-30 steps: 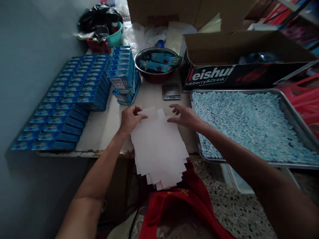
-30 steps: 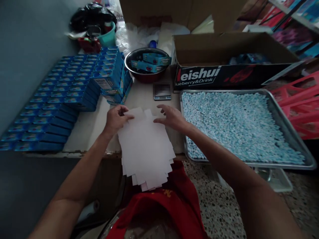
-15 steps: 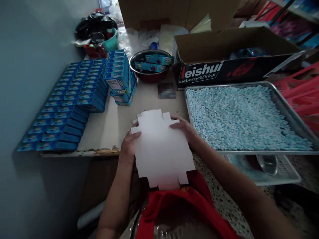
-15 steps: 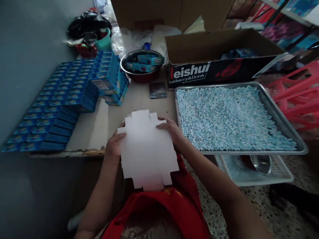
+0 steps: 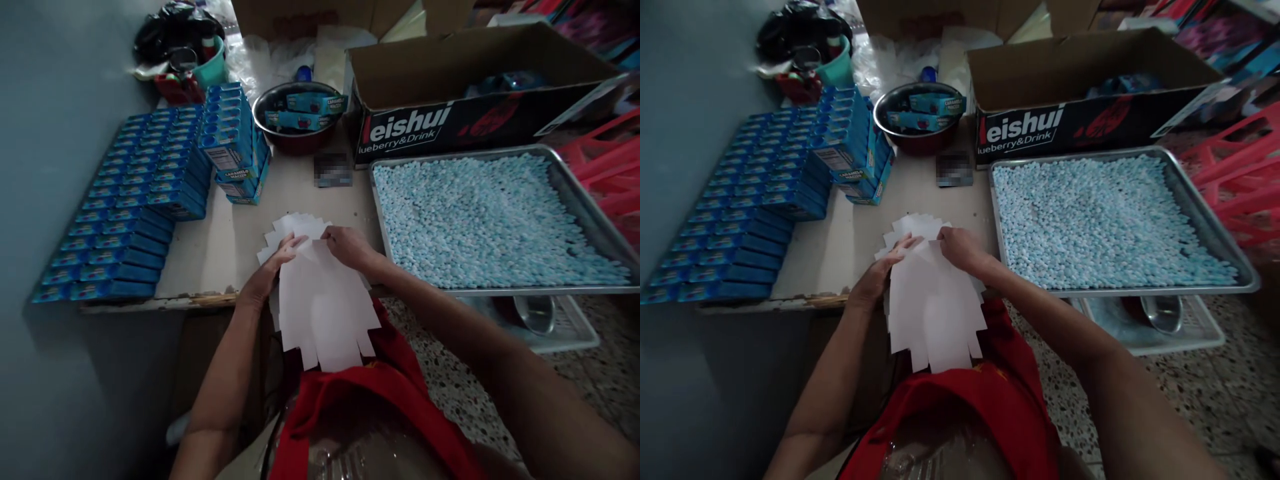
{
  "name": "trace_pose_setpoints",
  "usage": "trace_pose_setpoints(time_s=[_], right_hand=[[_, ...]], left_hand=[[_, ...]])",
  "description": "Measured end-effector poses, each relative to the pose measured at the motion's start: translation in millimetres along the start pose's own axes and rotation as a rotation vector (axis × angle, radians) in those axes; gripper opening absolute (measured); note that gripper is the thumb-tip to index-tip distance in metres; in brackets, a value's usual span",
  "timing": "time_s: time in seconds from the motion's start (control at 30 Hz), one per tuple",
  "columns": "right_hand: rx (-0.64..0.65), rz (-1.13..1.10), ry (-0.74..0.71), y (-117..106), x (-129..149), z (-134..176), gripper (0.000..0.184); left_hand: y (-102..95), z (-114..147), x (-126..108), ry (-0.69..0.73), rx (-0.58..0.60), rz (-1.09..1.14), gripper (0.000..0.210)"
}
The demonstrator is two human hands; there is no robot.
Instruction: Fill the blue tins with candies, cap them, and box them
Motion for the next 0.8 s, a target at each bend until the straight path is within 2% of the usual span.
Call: trace_pose_setpoints(time_s=[0.07,0.17,0.27,0.33,0.43,0.53,0.6,0.7,0.8], right_hand=[[-0.036,-0.064,0.019,0.4,-2.1,-4.2,0.040],[-0.081,-0.112,0.040,1.4,-2.9,-9.1,0.040],[-0.028,-0.072,0.005,1.1,3.3,-11.8,0.037],[0.018,-0.058,-0.031,0.8,8.2,-10.9,0.035],[0.028,-0.076,-0.025,3.1,11.7,-5.1,0.035],[-0.052,-0.103,0.012,8.7,13.1,2.3,0.038],[-0.142,-0.108,0.030,12.6,14.7,6.6,0.043],[-0.222,-0.119,0.045,17.7,16.5,11.7,0.047],[-0.212,-0.131,-0.025,18.9,16.1,16.8,0.046]], left_hand=[[3.9,-0.1,5.0,0.023,-0.010,0.218,0.066],[17.9,-6.7,8.1,0.083,-0.141,0.361,0.063],[32.0,-19.0,3.8,0.127,-0.240,0.313,0.045],[38.3,-24.9,1.0,0.128,-0.268,0.308,0.043],[42.8,-24.7,1.6,0.175,-0.428,0.320,0.047],[46.9,-17.4,5.4,0.294,-0.601,0.236,0.051],[49.7,-11.1,7.0,0.351,-0.662,0.137,0.038],[52.1,0.4,5.4,0.376,-0.715,0.011,0.042],[52.1,11.2,-0.2,0.356,-0.699,-0.060,0.044]])
Point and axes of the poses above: each hand's wrist, its own z-axis away from the middle knuckle, its own y-axis out of the palm, x = y × z, the point moved 2 cm from there along -z, towards the middle knuckle, and after that the axes turned 12 degrees about -y, right-handed, at the moved point
